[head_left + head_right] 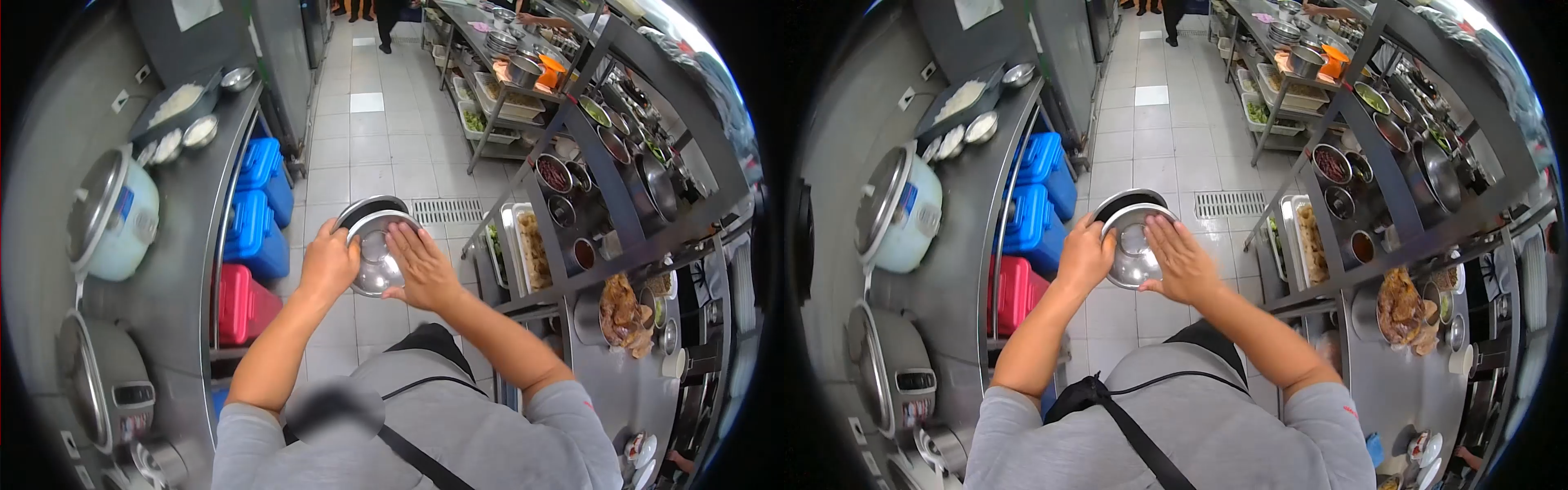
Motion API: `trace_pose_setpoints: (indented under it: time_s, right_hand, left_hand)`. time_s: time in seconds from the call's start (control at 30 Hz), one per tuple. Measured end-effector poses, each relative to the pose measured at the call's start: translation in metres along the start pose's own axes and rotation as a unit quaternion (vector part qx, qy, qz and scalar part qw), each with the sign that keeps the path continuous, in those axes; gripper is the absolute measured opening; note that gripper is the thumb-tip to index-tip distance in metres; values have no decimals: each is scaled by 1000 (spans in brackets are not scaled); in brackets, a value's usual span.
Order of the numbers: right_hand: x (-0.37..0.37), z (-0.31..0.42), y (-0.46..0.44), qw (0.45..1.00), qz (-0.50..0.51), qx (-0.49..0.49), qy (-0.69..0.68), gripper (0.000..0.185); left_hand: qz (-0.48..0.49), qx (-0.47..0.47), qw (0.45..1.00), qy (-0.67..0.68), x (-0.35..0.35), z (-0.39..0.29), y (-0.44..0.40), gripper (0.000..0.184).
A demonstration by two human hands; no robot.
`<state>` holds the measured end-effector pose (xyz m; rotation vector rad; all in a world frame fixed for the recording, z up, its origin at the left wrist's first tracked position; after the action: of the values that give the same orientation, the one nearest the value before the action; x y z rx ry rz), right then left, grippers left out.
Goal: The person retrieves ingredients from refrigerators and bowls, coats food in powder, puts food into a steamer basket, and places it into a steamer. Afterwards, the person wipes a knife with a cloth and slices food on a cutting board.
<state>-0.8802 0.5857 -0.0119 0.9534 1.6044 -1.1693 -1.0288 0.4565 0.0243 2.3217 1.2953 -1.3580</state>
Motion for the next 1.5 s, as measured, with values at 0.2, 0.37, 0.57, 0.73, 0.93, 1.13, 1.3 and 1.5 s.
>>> trace_pose_setpoints:
  time_s: [0.2,0.37,0.57,0.73,0.93,1.13,1.3,1.5]
  right_hand:
    - [81,-92,-70,981,-47,136,-132,116]
    - [132,-222,-142,954,-106,53,-276,106]
    - [177,-390,-216,946,234,115,-194,76]
    - [266,-492,-269,714,-45,373,-591,60]
    - [372,-593,-362,477,-163,477,-721,50]
    - [382,-672,-430,358,-205,542,-732,39]
    - [417,-734,-466,339,-231,519,-750,33]
    - [483,-845,-482,317,-309,643,-624,31]
  left_hand:
    - [-44,26,999,-5,76,23,-156,26]
    - [-70,12,997,-27,121,50,-297,25]
    - [-117,-78,988,-58,139,116,-453,30]
    - [-4,-125,992,-6,156,157,-568,34]
    - [121,-38,991,36,222,187,-715,39]
    - [323,64,942,69,232,188,-863,60]
    - [419,132,892,108,267,184,-974,97]
    - [409,231,882,24,301,237,-1136,83]
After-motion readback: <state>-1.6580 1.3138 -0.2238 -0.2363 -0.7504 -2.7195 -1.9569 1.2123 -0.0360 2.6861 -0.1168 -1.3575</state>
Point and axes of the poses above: each hand's wrist, its own y-axis away from the middle knuckle, its own x-axis out of the palm, z = x × y, the point moved 4 cm from there along -y, towards the middle knuckle, and after that the axes turned 10 degrees about -x, right-handed, at the moved point
